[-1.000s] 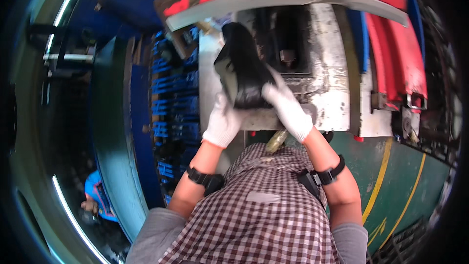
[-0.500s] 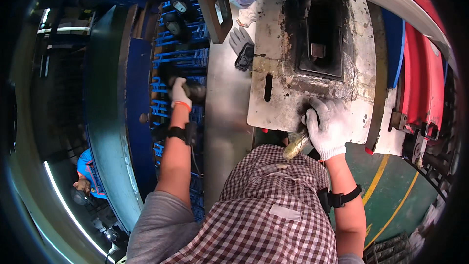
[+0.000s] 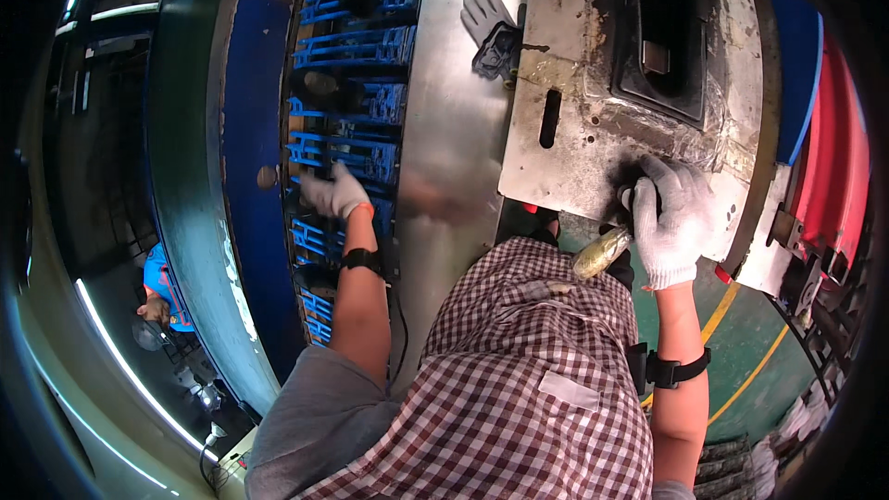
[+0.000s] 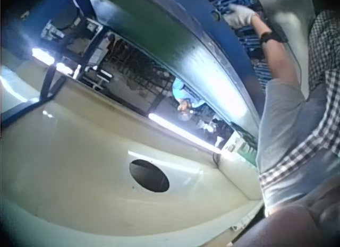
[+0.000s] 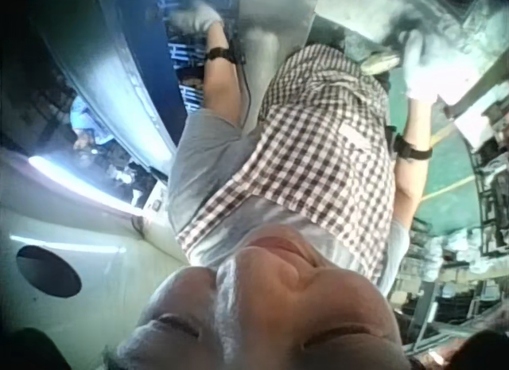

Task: Press shoe soles onto the shoe upper using a pneumatic press machine.

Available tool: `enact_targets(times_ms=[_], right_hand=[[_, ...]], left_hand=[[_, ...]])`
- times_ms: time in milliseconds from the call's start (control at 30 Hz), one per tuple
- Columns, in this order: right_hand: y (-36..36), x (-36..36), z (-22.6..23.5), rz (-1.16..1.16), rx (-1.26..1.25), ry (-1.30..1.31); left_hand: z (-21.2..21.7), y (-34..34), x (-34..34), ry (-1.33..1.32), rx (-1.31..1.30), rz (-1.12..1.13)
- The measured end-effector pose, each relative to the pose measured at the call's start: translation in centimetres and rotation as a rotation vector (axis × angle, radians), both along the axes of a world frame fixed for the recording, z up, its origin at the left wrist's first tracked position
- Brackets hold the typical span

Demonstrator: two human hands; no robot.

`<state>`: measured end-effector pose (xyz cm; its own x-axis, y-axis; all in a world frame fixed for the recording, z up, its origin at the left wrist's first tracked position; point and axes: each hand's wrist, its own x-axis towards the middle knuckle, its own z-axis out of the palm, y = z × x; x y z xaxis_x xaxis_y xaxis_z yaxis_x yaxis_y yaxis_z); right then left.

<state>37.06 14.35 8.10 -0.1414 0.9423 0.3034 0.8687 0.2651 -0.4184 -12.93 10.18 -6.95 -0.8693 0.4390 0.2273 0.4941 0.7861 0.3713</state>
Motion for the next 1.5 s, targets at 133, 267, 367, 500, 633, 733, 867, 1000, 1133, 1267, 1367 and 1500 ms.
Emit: enact_targets(times_ms=[133,267,367,500,633,733,867,1000,1133,1267,1367,1500], right_hand=[[0.0,0.0,0.1,0.008,-0.037,-0.006],[-0.1,-0.4,-0.1,-0.014,-0.075,-0.060],[-0.3,-0.2,-0.4,-0.035,-0.098,-0.093],[0.1,-0.3,0.2,-0.017,-0.080,-0.016],[-0.1,-0.4,0.4,-0.033,-0.052,-0.018],[-0.2,-0.2,1.0,-0.025,-0.063,0.042],[0.3,-1.1,1.4,0.207,0.004,0.135],[1.0,-6.9,4.6,0.391,-0.493,0.558],[1.6,-7.5,4.6,0.093,-0.628,1.266],[0.5,0.5,5.1,-0.239,-0.525,1.047],[-2.9,3.4,3.0,-0.350,-0.466,1.311],[-7.9,7.3,0.2,-0.612,-0.524,1.497]], left_hand=[[-1.8,-3.6,-6.4,-0.741,0.534,0.644],[-4.7,-4.6,-14.3,-1.150,0.466,0.739],[-5.9,-2.6,-11.8,-1.205,0.419,0.642],[-6.5,-8.3,-14.3,-1.393,0.648,0.404],[-4.6,-10.1,-8.8,-1.375,0.778,0.301],[-2.8,-11.5,-4.4,-1.369,0.880,0.210],[4.0,-4.8,6.9,-2.098,0.861,-0.127],[10.1,1.0,16.4,-2.369,0.723,-0.356],[14.7,7.2,20.4,-1.384,0.081,-1.255],[11.7,14.7,16.1,-1.229,0.309,-0.550],[4.7,17.7,5.1,-0.805,0.325,-0.143],[1.4,21.5,-0.5,-0.710,0.079,0.196]])
